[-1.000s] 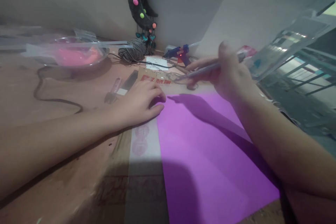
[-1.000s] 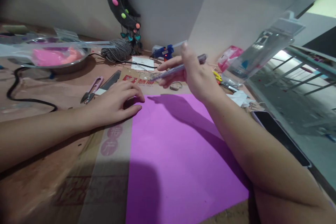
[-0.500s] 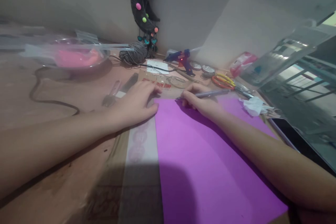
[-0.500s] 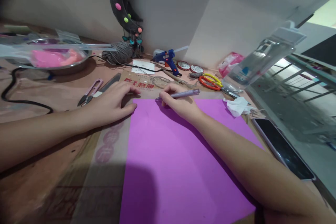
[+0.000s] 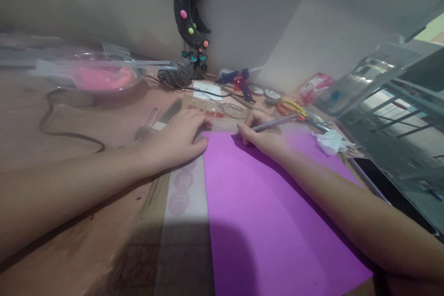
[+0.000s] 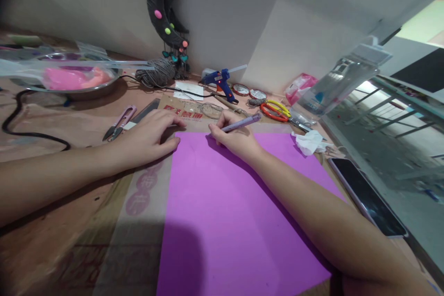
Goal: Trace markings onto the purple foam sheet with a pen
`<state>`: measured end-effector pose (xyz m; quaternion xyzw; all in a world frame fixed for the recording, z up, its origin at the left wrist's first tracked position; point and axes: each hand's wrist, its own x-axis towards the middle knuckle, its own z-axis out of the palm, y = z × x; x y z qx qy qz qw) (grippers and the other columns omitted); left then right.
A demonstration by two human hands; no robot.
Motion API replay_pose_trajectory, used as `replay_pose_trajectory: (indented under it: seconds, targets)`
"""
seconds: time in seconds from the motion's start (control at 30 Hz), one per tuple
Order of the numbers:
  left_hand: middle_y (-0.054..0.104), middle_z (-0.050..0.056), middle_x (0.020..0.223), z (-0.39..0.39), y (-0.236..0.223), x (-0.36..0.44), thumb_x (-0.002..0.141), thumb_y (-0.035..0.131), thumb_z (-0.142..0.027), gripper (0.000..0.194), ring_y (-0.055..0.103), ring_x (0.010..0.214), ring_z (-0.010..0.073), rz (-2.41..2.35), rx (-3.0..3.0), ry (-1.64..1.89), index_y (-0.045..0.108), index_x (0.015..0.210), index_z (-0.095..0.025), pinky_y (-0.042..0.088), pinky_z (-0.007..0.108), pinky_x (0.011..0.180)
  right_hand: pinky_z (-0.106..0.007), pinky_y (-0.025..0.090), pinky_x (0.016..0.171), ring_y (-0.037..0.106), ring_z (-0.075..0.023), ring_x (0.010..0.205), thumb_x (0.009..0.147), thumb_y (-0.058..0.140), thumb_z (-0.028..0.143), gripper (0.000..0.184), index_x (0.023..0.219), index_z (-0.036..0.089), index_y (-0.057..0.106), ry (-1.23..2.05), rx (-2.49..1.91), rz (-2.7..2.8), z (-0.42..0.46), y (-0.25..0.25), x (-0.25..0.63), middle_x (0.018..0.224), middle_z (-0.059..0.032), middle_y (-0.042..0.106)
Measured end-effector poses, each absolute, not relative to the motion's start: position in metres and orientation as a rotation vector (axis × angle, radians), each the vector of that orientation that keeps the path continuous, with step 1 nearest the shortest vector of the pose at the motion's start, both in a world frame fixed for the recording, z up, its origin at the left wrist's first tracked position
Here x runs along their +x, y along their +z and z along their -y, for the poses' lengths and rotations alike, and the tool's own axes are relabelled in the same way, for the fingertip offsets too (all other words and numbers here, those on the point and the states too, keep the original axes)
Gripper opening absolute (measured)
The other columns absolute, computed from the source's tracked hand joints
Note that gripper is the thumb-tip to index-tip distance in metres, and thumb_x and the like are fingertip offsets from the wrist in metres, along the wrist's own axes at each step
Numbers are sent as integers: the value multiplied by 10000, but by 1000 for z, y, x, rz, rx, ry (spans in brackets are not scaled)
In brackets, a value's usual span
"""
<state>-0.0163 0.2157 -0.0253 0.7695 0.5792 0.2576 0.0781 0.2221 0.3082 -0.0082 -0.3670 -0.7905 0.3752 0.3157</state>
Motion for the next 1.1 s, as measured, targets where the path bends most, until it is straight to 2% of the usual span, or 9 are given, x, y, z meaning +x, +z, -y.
replay_pose_trajectory:
  seconds: [0.23, 0.57, 0.83, 1.1]
  targets:
    - [666, 143, 1194, -216, -26, -16, 895, 511, -324, 332, 587, 1244, 347, -1714, 2323, 776, 658, 1148, -169, 472, 550, 1122, -254, 408, 515, 547, -118, 497, 879, 729, 414, 336, 714, 249, 487, 1022, -983, 2108, -305, -5, 221, 548, 35, 629]
    - [673, 166, 1210, -216, -27, -15, 906, 485, -317, 374, 584, 1254, 357, -1711, 2350, 765, 668, 1174, -132, 467, 563, 1130, -251, 381, 484, 498, -111, 447, 839, 676, 330, 297, 666, 258, 445, 918, -1055, 2124, -307, -6, 223, 487, 57, 564]
    - [670, 164, 1192, -215, -24, -14, 903, 486, -306, 349, 588, 1236, 361, -1705, 2340, 755, 668, 1151, -141, 475, 569, 1111, -262, 394, 513, 517, -119, 475, 874, 697, 409, 325, 701, 256, 468, 938, -1021, 2125, -306, -5, 222, 524, 38, 603]
    - [672, 149, 1174, -214, -25, -16, 900, 497, -310, 326, 590, 1222, 357, -1705, 2339, 777, 670, 1136, -166, 488, 564, 1093, -271, 402, 534, 512, -123, 500, 824, 661, 308, 286, 659, 260, 433, 876, -1065, 2140, -308, -6, 223, 504, 54, 548]
